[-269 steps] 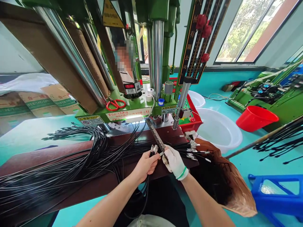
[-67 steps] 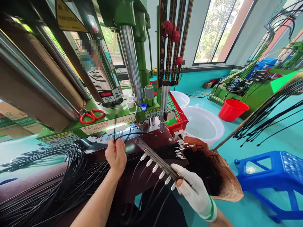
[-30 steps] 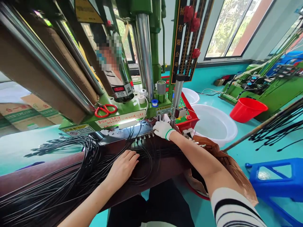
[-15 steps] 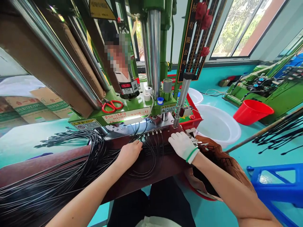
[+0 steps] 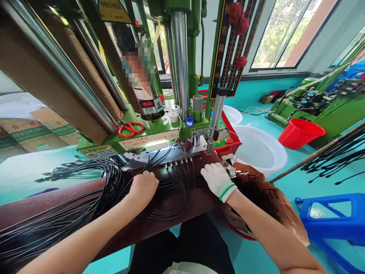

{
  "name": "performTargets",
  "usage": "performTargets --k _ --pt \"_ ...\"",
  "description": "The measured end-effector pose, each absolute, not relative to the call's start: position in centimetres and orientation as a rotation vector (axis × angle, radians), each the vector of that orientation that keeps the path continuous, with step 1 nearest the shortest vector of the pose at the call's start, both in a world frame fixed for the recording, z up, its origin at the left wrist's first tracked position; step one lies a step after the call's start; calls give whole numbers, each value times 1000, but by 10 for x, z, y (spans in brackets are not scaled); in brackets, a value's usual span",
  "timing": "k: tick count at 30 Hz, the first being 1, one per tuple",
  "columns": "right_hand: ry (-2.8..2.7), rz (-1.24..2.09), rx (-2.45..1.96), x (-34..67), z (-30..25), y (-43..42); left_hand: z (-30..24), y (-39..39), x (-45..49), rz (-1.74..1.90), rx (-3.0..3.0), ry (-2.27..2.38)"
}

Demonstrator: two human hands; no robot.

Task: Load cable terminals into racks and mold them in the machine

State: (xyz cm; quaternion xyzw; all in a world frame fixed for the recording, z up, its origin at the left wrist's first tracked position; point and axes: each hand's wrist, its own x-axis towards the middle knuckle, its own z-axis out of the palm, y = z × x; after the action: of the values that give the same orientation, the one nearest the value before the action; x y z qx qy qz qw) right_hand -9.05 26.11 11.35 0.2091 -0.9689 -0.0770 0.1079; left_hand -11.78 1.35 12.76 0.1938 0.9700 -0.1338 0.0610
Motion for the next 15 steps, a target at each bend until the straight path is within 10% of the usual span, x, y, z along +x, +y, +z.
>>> performTargets --k 9,15 --pt "-2683 171 1005 -110 138 223 125 -55 -73 132 1391 2961" --pt "-2531 272 1386 -133 168 113 115 -144 -75 298 323 3388"
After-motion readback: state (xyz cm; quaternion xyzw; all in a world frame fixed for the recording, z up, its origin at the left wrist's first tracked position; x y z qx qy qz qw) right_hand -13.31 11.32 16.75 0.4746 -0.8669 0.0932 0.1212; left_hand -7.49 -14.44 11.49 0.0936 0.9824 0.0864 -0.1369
